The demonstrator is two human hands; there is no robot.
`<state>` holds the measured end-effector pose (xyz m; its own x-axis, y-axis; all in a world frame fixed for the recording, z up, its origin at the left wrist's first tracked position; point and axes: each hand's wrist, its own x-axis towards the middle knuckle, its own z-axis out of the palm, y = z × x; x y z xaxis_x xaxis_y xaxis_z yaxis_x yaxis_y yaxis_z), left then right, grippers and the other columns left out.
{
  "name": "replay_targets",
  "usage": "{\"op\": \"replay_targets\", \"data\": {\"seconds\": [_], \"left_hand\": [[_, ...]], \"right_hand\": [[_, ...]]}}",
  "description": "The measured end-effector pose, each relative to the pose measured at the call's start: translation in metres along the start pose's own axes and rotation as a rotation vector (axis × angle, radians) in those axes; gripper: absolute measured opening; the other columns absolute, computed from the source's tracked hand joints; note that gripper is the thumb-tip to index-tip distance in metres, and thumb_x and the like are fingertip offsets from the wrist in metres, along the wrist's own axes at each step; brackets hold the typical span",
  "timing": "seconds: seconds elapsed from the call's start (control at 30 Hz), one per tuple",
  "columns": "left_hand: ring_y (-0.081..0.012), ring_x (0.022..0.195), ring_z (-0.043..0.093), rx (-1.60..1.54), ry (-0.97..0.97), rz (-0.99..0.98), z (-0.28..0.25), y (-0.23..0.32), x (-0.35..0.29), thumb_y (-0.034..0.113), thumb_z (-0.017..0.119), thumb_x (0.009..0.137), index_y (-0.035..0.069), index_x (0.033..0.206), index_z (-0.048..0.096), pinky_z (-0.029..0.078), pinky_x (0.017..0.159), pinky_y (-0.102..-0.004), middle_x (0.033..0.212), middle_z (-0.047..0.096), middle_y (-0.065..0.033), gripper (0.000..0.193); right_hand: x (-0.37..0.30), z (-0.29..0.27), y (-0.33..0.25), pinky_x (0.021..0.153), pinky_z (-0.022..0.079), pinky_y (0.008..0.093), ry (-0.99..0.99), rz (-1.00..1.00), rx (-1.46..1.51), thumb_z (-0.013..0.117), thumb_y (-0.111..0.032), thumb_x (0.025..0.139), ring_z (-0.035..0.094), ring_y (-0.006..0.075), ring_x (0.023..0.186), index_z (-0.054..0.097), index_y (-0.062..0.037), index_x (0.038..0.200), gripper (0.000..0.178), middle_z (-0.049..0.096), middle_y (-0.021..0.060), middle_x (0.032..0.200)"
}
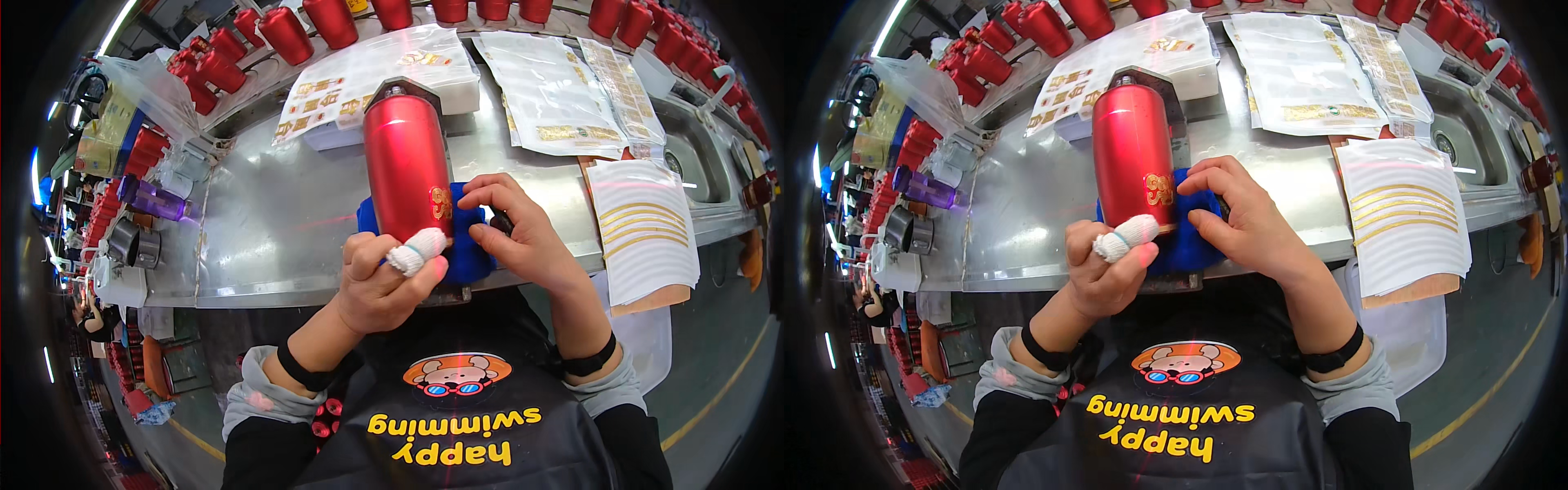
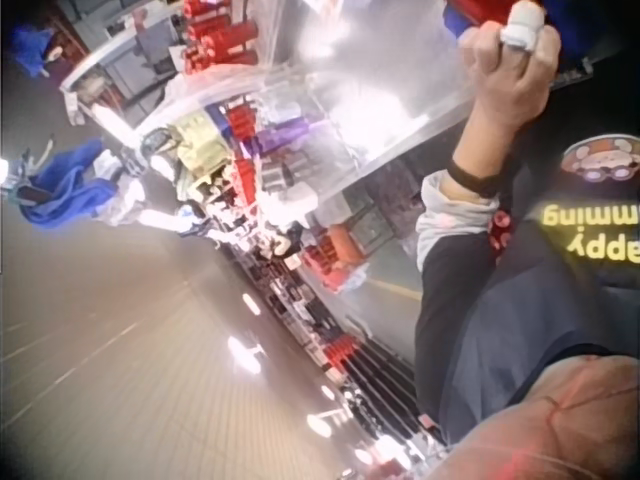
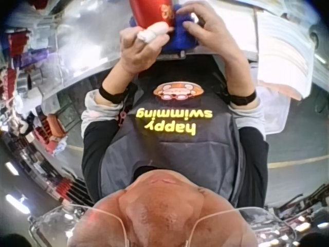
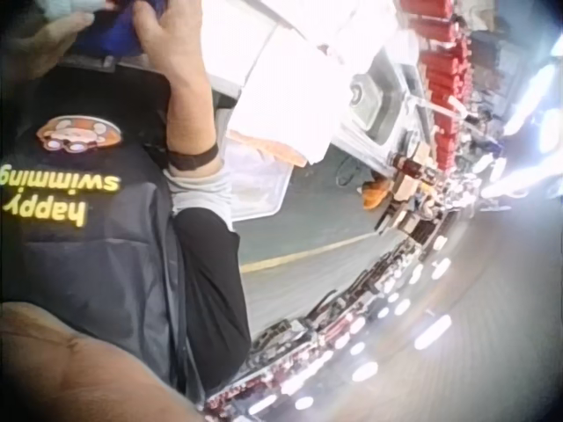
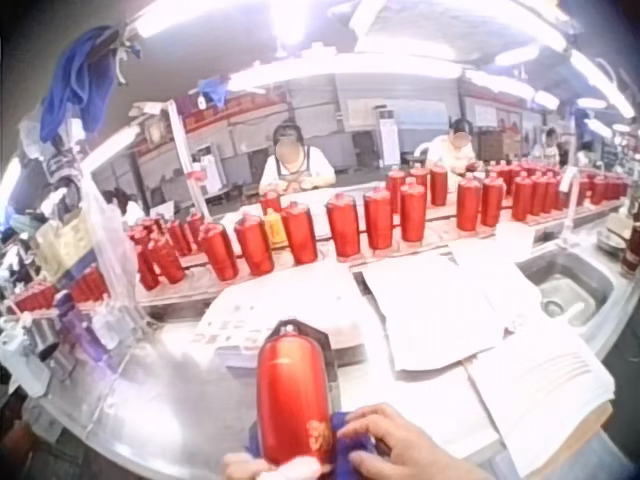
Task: Applying decorative labels and gold foil to red metallic bottles on a factory assembly line.
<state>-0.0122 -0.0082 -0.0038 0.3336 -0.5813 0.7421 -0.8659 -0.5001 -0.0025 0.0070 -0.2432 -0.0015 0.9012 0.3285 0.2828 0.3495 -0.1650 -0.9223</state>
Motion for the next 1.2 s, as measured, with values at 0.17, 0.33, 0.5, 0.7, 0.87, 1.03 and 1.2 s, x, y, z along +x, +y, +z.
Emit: {"op": "replay_targets", "data": {"seconds": [0.17, 0.33, 0.5, 0.7, 0.87, 1.03, 1.2], "left_hand": [[-0.0293, 0.116, 0.048, 0.185, -0.068, -0.2, 0.003, 0.0, 0.007, 0.02, 0.076, 0.072, 0.015, 0.123, 0.062, 0.037, 0.089, -0.042, 0.126, 0.058, -0.0093, 0.053], [-0.0398, 0.121, 0.049, -0.065, 0.008, -0.386, 0.004, -0.003, 0.0, 0.017, 0.077, 0.077, 0.004, 0.137, 0.048, 0.035, 0.104, -0.0461, 0.139, 0.049, -0.0203, 0.068], [-0.0376, 0.129, 0.042, -0.467, 0.038, -0.61, 0.0, -0.001, 0.0, 0.018, 0.071, 0.086, 0.0, 0.137, 0.043, 0.031, 0.109, -0.0428, 0.142, 0.042, -0.0225, 0.061], [-0.0361, 0.128, 0.039, -0.319, 0.064, -0.638, 0.009, 0.006, 0.012, 0.02, 0.069, 0.087, 0.001, 0.134, 0.043, 0.03, 0.108, -0.0425, 0.139, 0.042, -0.0215, 0.057], [-0.0365, 0.126, 0.04, -0.28, 0.051, -0.666, 0.01, 0.009, 0.012, 0.02, 0.069, 0.087, 0.001, 0.133, 0.044, 0.031, 0.107, -0.0441, 0.139, 0.042, -0.0218, 0.056], [-0.0377, 0.127, 0.041, -0.39, 0.135, -0.694, 0.013, 0.008, 0.005, 0.021, 0.067, 0.088, 0.0, 0.133, 0.044, 0.03, 0.108, -0.0442, 0.137, 0.044, -0.0221, 0.055], [-0.0373, 0.117, 0.053, -0.13, 0.177, -0.44, -0.002, 0.022, -0.023, 0.018, 0.063, 0.091, 0.004, 0.121, 0.06, 0.029, 0.108, -0.0508, 0.118, 0.062, -0.0202, 0.033]], "right_hand": [[-0.006, -0.001, 0.001, 0.097, 0.044, 0.036, 0.067, 0.005, -0.064, 0.066, -0.006, 0.081, 0.054, 0.0304, 0.114, 0.06, -0.0019, 0.111, 0.031, 0.053, 0.0159, 0.118], [-0.008, 0.013, 0.003, 0.096, 0.043, 0.0395, 0.119, -0.186, -0.233, 0.073, -0.008, 0.077, 0.051, 0.0333, 0.113, 0.059, -0.0026, 0.107, 0.034, 0.053, 0.0157, 0.117], [-0.005, 0.025, 0.006, 0.095, 0.042, 0.0414, 0.113, -0.224, -0.23, 0.079, -0.009, 0.073, 0.049, 0.034, 0.111, 0.056, -0.0047, 0.099, 0.035, 0.052, 0.0154, 0.117], [-0.007, 0.026, 0.008, 0.094, 0.043, 0.0409, 0.117, -0.238, -0.238, 0.079, -0.008, 0.073, 0.05, 0.0338, 0.112, 0.056, -0.0049, 0.099, 0.034, 0.053, 0.015, 0.116], [-0.006, 0.027, 0.008, 0.094, 0.043, 0.0406, 0.12, -0.231, -0.224, 0.079, -0.008, 0.073, 0.05, 0.0338, 0.111, 0.056, -0.0048, 0.099, 0.034, 0.053, 0.0151, 0.116], [-0.006, 0.027, 0.008, 0.094, 0.043, 0.0409, 0.115, -0.233, -0.229, 0.078, -0.008, 0.074, 0.05, 0.0337, 0.111, 0.056, -0.0046, 0.099, 0.034, 0.052, 0.0151, 0.116], [-0.006, 0.027, 0.009, 0.093, 0.043, 0.0406, 0.116, -0.233, -0.22, 0.079, -0.008, 0.073, 0.051, 0.0337, 0.109, 0.056, -0.0044, 0.098, 0.034, 0.052, 0.0152, 0.115]]}}
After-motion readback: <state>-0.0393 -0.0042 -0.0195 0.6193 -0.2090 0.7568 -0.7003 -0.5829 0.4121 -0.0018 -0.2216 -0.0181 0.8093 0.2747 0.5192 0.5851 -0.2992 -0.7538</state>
